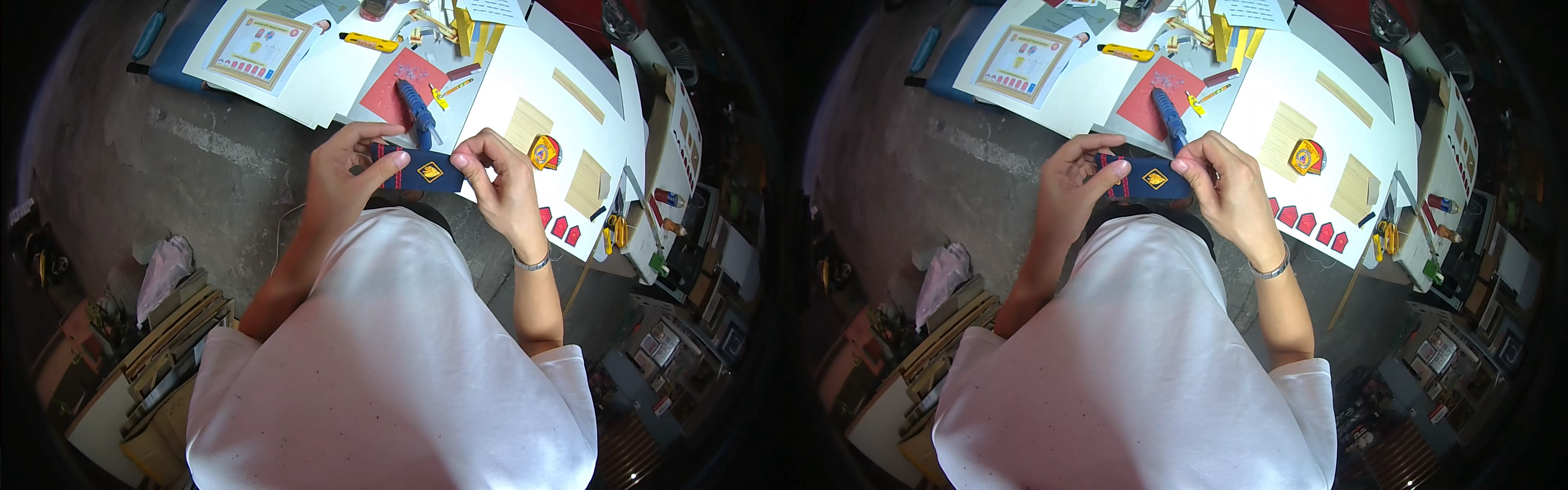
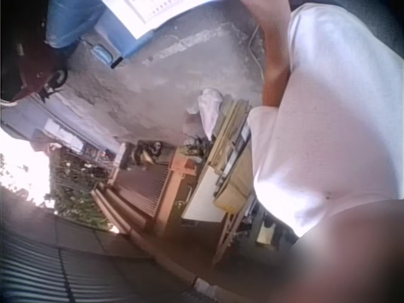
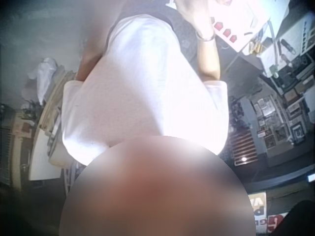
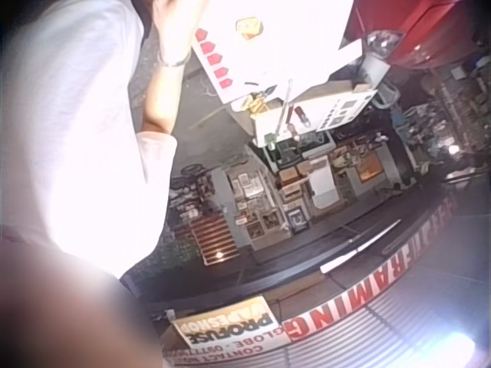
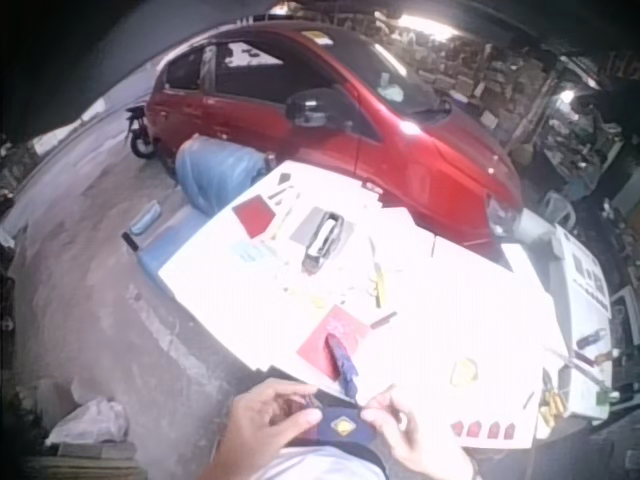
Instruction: The person cuts a dark blue fabric patch with yellow scissors, applies hot glue with a glue gun, and presses the patch onto a backing. They repeat this process for multiple patches, handling each one individually and placing them on the table.
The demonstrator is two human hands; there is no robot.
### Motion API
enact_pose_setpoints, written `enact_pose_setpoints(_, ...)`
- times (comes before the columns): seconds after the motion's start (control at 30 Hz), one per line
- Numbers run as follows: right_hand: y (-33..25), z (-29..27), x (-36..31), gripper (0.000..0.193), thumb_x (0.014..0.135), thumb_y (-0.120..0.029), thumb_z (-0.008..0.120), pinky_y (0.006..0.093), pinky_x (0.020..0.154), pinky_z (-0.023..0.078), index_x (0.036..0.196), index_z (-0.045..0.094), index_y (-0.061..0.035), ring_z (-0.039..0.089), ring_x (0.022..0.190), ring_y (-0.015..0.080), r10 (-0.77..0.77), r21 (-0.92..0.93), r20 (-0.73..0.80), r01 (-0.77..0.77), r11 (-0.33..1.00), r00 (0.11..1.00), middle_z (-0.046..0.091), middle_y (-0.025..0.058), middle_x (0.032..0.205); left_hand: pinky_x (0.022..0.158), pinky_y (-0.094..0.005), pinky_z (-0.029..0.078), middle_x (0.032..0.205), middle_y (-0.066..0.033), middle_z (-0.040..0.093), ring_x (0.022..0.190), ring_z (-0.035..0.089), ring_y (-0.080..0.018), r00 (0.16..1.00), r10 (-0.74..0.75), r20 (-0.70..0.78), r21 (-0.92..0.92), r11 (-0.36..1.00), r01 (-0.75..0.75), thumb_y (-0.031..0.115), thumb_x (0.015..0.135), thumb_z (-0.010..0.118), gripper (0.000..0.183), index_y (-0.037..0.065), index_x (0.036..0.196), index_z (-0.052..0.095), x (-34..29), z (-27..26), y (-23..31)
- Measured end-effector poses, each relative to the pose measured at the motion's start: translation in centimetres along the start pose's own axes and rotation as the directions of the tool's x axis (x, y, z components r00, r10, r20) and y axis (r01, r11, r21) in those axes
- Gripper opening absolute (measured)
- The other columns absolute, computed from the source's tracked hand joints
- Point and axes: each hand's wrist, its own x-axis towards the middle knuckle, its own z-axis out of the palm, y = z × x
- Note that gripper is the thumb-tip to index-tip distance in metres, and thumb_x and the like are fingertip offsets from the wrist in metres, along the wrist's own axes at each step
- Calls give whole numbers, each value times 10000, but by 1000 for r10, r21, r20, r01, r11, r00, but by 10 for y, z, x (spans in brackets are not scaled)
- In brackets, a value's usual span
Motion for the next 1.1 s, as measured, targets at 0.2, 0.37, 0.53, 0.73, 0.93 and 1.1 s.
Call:
enact_pose_setpoints(0.2, -1, -2, -2, 187, 936, -144, 716, 307, 578, 462, 876, 659, 23, 582, 633, 171, 83, 28, -22, -82, 996, 996, 628, 102, 738, 741, -216, 494, 907, -31, 672, 859, 606, -51, 998, 9, -56, 150, 989, -1, 4, 872, 763, 165, -30, 1021, 701, 3, -1, 0)
enact_pose_setpoints(0.37, -1, -4, -2, 194, 971, -153, 691, 257, 570, 432, 892, 649, 19, 529, 620, 92, 134, -23, -31, -135, 991, 991, 611, 38, 714, 694, -252, 483, 826, -52, 657, 763, 598, -98, 977, 199, -74, 461, 876, -143, 58, 830, 792, 127, -6, 919, 729, 6, 2, 0)
enact_pose_setpoints(0.53, 1, -5, -3, 202, 990, -163, 674, 229, 555, 414, 903, 643, 17, 502, 599, 53, 43, -113, -63, -50, 992, 997, 603, 15, 705, 659, -285, 504, 793, -81, 650, 715, 624, -151, 963, 259, -78, 444, 874, -199, 84, 794, 813, 132, -5, 856, 738, 10, 4, 0)
enact_pose_setpoints(0.73, 1, -5, -5, 188, 945, -145, 706, 318, 583, 444, 876, 664, 25, 545, 585, 184, 149, -11, -79, -151, 989, 986, 595, 113, 700, 680, -245, 451, 806, -48, 652, 733, 563, -93, 974, 221, -56, 413, 893, -179, 69, 843, 788, 99, -13, 873, 741, 12, -2, 6)
enact_pose_setpoints(0.93, 0, -7, 1, 210, 913, -185, 737, 321, 617, 458, 922, 687, 19, 570, 666, 188, 38, -89, -34, -41, 995, 999, 621, 99, 808, 657, -273, 507, 810, -72, 674, 717, 637, -122, 991, 131, 2, 408, 905, -120, 79, 821, 812, 123, -17, 861, 745, 14, -6, 11)
enact_pose_setpoints(1.1, -4, 3, 9, 197, 850, -197, 768, 368, 763, 460, 936, 712, -29, 587, 883, 239, -232, -108, -25, 228, 968, 973, 623, 81, 950, 685, -278, 516, 829, -81, 685, 748, 644, -130, 986, 158, 50, 404, 900, -164, 94, 822, 808, 123, -5, 867, 750, 13, -2, 15)
